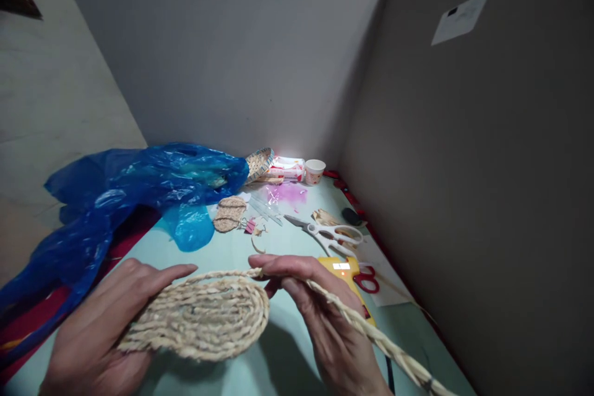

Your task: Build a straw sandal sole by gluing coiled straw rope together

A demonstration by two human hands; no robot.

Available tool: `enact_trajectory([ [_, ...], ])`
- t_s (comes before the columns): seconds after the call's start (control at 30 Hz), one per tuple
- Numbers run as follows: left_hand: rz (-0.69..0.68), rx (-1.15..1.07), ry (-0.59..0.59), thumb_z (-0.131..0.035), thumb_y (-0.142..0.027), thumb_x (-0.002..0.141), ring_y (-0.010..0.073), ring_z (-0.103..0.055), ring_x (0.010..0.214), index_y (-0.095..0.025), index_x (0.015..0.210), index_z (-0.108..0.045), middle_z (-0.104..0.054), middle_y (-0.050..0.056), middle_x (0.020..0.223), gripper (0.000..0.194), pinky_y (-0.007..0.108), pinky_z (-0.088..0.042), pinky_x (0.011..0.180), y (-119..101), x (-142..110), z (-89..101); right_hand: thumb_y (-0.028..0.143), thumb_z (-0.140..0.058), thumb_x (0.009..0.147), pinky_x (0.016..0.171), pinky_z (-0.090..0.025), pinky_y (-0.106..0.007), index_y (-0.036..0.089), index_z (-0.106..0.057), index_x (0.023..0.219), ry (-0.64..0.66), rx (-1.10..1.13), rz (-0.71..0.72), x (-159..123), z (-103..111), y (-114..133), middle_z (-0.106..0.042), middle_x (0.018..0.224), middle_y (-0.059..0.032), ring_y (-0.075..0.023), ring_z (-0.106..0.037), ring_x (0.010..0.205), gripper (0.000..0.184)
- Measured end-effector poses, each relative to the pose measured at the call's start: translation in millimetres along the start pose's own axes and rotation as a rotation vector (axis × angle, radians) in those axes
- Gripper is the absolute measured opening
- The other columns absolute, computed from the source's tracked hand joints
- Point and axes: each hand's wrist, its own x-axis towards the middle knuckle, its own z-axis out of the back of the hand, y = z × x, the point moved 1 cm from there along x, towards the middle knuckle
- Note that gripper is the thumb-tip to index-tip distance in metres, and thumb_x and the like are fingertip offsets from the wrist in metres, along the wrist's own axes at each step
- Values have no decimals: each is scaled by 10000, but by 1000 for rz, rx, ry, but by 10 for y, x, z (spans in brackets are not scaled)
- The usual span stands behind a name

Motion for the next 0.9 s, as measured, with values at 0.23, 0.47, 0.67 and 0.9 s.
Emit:
enact_trajectory([
  [0.23, 31, -1, 29, -549, -153, 849, 212, -571, 647, -213, 1127, -676, -683, 54, 798, 311, 343, -421, 633, 15, -69, -48, 251, -508, 1037, 880, -581, -205, 354, -713, 1073, 40, -12, -16, -60, 42, 41, -764, 1121, 13, -139, -721, 1017, 233],
  [0.47, 67, -26, 71, -563, -259, 890, 225, -565, 661, -245, 1214, -659, -685, 51, 844, 338, 362, -402, 646, 48, -159, -76, 227, -498, 1041, 849, -591, -208, 324, -707, 1051, 59, 104, -55, -58, 34, 58, -762, 1083, -4, -138, -721, 984, 232],
  [0.67, 74, -112, 70, -619, -268, 850, 198, -547, 657, -230, 1174, -685, -622, 31, 797, 333, 307, -425, 599, 72, -165, -81, 200, -483, 1048, 835, -593, -219, 297, -694, 1044, 67, 267, -81, -52, 11, 12, -736, 1098, 0, -115, -725, 918, 232],
  [0.9, 103, -166, 60, -604, -195, 844, 189, -542, 644, -252, 1187, -685, -611, 18, 765, 356, 297, -418, 572, 48, -140, -98, 172, -466, 1050, 822, -580, -235, 278, -674, 1054, 73, 292, -47, -50, 11, -37, -736, 1081, -13, -116, -711, 890, 233],
])
